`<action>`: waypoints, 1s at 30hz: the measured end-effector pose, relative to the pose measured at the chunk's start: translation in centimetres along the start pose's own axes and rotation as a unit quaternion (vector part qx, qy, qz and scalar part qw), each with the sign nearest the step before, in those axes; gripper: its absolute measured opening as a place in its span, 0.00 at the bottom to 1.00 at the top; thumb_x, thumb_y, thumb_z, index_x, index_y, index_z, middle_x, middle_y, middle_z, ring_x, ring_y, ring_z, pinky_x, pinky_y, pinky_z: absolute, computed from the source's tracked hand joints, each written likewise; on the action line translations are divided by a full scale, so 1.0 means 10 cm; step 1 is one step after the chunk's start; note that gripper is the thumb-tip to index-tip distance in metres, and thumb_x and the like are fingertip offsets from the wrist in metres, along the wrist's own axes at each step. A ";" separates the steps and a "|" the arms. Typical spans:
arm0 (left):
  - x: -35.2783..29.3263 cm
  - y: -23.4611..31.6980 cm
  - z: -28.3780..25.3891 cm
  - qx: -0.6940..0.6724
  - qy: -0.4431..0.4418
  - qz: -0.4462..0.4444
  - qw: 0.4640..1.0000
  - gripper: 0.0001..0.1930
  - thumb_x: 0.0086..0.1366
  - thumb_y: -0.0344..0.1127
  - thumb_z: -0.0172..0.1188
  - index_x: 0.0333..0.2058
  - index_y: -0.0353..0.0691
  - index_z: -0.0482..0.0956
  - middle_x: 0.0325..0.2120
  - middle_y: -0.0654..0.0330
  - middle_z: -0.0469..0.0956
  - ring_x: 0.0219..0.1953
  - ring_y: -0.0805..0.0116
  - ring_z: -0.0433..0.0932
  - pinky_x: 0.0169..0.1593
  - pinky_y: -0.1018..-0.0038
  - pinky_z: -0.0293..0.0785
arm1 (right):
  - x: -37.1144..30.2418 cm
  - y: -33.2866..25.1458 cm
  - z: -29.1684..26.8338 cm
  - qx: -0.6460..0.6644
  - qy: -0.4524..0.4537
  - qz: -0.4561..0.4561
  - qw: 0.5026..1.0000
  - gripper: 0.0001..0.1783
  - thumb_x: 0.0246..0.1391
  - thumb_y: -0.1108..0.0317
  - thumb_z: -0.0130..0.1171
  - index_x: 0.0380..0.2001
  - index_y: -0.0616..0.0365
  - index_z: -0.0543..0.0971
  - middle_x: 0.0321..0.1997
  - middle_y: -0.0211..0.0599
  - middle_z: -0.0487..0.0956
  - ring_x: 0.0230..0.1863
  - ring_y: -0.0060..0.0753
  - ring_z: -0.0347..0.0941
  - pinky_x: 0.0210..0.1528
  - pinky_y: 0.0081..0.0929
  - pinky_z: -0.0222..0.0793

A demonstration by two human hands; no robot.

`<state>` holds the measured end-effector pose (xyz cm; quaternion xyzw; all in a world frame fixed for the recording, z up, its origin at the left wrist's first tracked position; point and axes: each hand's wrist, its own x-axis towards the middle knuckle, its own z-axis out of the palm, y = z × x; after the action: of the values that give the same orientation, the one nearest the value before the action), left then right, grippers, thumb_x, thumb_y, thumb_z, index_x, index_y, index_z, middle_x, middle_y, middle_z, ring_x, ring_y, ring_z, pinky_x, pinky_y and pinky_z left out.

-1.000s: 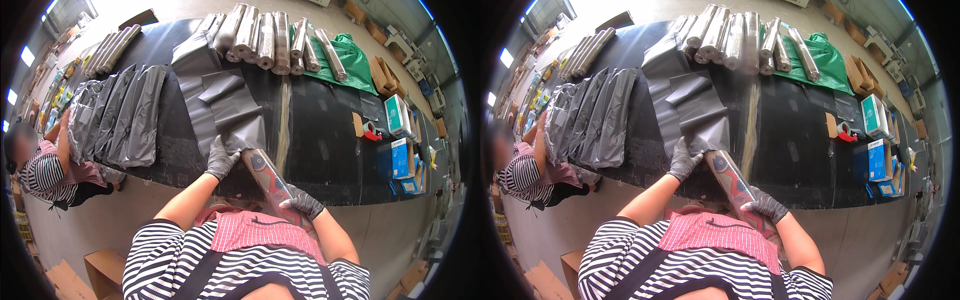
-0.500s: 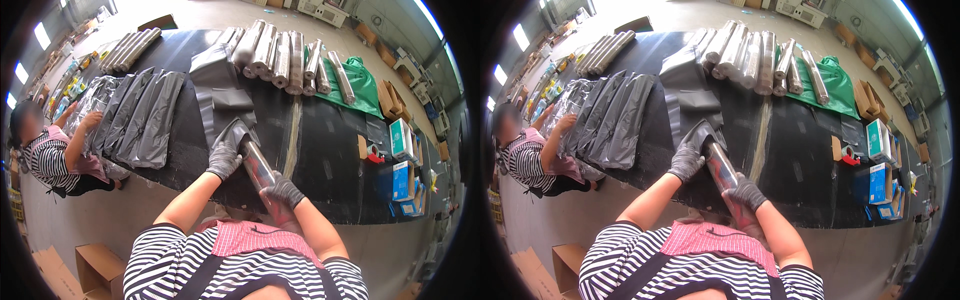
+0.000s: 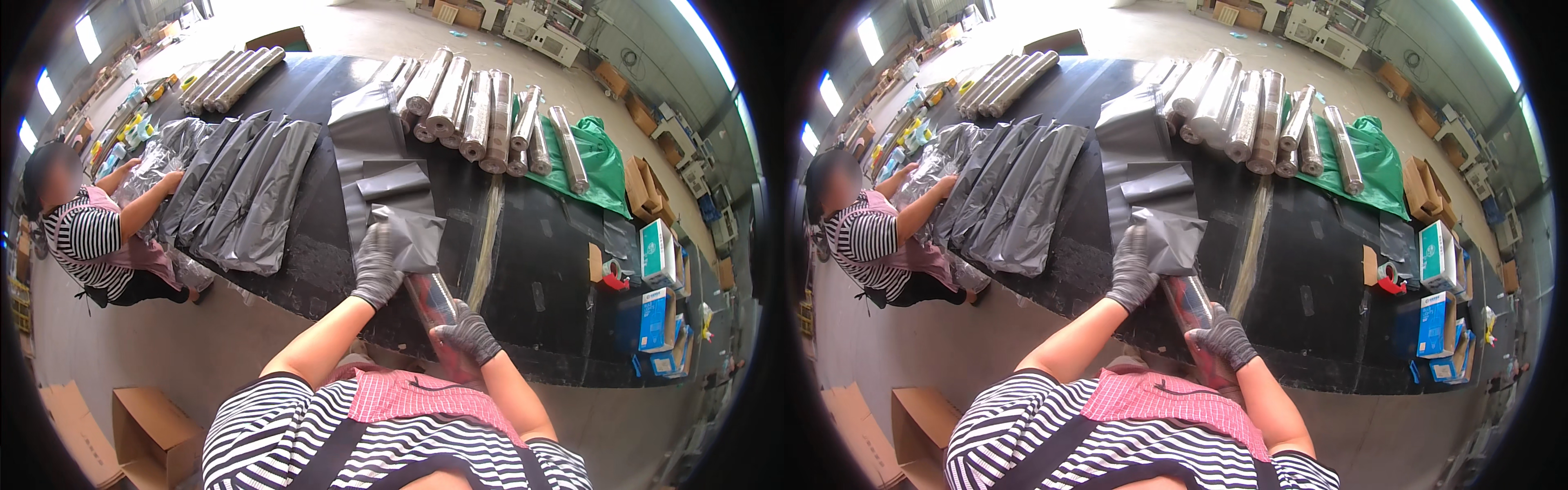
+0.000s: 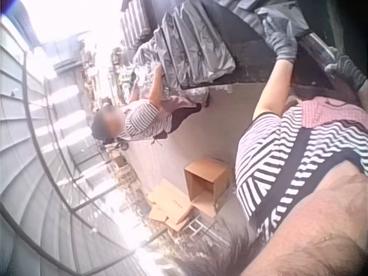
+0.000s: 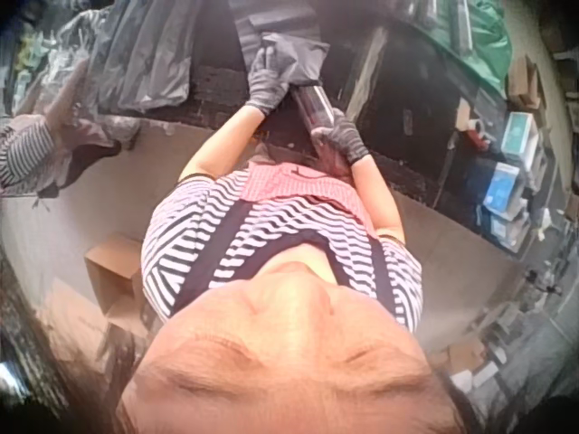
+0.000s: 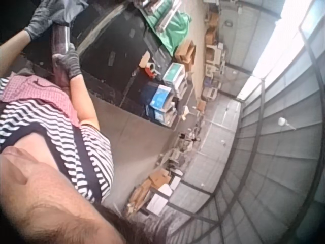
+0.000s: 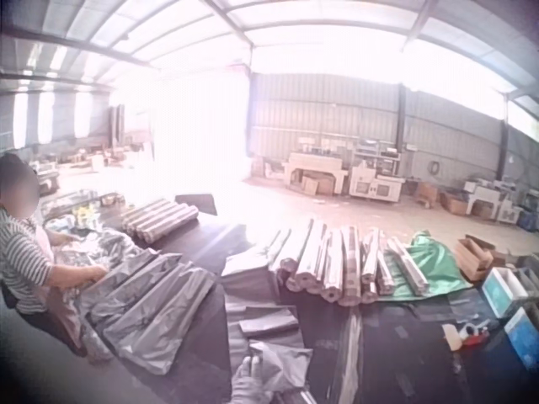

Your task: The person places rolls into plastic bags and seals the bags by hand.

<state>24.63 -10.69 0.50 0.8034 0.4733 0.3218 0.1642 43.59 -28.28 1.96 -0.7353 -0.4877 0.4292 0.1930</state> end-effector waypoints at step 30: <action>-0.29 -1.01 0.17 -0.046 -0.330 -0.167 0.928 0.15 0.64 0.38 0.53 0.44 0.37 0.79 0.35 0.42 0.82 0.42 0.42 0.80 0.47 0.56 0.76 | 1.92 -0.19 0.54 -0.239 0.125 -0.146 0.952 0.11 0.53 0.66 0.58 0.39 0.58 0.79 0.34 0.56 0.81 0.41 0.61 0.77 0.43 0.48 0.74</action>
<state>18.12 -8.07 -7.54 0.7648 0.5045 0.0277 0.3997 41.05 -11.22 -8.18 -0.7287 -0.6499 0.1715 0.1312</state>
